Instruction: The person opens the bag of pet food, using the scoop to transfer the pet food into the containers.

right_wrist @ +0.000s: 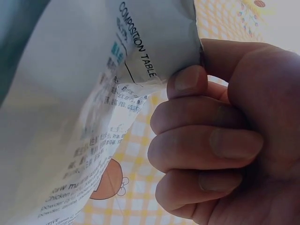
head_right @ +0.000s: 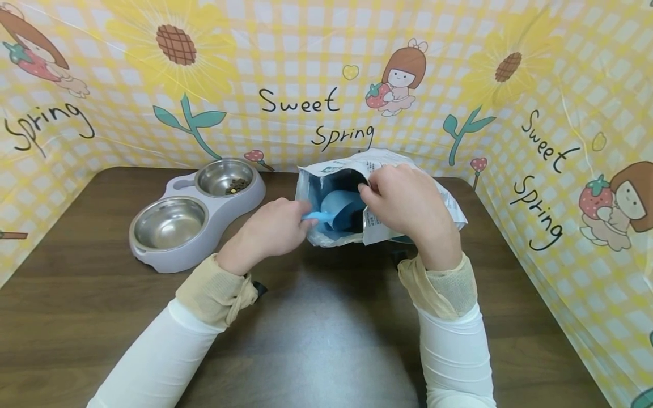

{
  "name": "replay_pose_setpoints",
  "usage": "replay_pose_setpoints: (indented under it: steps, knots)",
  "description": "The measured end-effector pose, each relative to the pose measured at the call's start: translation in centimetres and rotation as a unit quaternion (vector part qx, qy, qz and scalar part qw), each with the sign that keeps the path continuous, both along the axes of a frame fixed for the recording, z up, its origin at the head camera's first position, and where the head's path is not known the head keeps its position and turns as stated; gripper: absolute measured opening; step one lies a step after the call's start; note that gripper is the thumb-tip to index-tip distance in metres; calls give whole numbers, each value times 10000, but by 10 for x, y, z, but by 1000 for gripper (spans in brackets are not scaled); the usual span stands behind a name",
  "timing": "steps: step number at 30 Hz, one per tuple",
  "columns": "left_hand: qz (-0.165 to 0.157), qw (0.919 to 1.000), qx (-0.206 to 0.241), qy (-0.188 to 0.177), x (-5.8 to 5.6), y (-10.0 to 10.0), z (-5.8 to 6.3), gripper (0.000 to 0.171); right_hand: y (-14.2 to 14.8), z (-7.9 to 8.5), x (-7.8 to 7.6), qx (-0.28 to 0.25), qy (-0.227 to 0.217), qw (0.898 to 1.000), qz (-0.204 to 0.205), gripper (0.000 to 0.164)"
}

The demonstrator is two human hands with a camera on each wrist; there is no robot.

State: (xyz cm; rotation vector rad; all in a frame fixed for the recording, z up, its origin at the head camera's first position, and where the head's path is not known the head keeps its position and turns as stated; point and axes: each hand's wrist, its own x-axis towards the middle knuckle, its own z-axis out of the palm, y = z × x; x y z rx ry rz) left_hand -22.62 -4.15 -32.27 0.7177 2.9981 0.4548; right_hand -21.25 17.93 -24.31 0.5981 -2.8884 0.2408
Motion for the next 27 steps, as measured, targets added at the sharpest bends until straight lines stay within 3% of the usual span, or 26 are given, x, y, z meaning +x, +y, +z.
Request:
replay_pose_setpoints:
  steps: [6,13,16,20,27]
  knots:
    - [99,9930,694,-952,-7,-6,-1,29,0,-1,-2,-1,3,10000,57,46]
    - [-93,9842,1127,-1361,-15,-13,-5,35,0,-2,-3,-11,-34,9999,96,45]
    - [-101,9768,1444,-1580,-17,-15,-7,37,0,-2,-3,-25,-37,9999,96,46]
    - [33,9538,2066,-2181,-20,-19,-9,37,1,-2,-3,-58,-57,9999,116,46]
    - [242,8909,3069,-3339,-28,-29,-15,30,4,0,-2,-113,-211,9997,71,47]
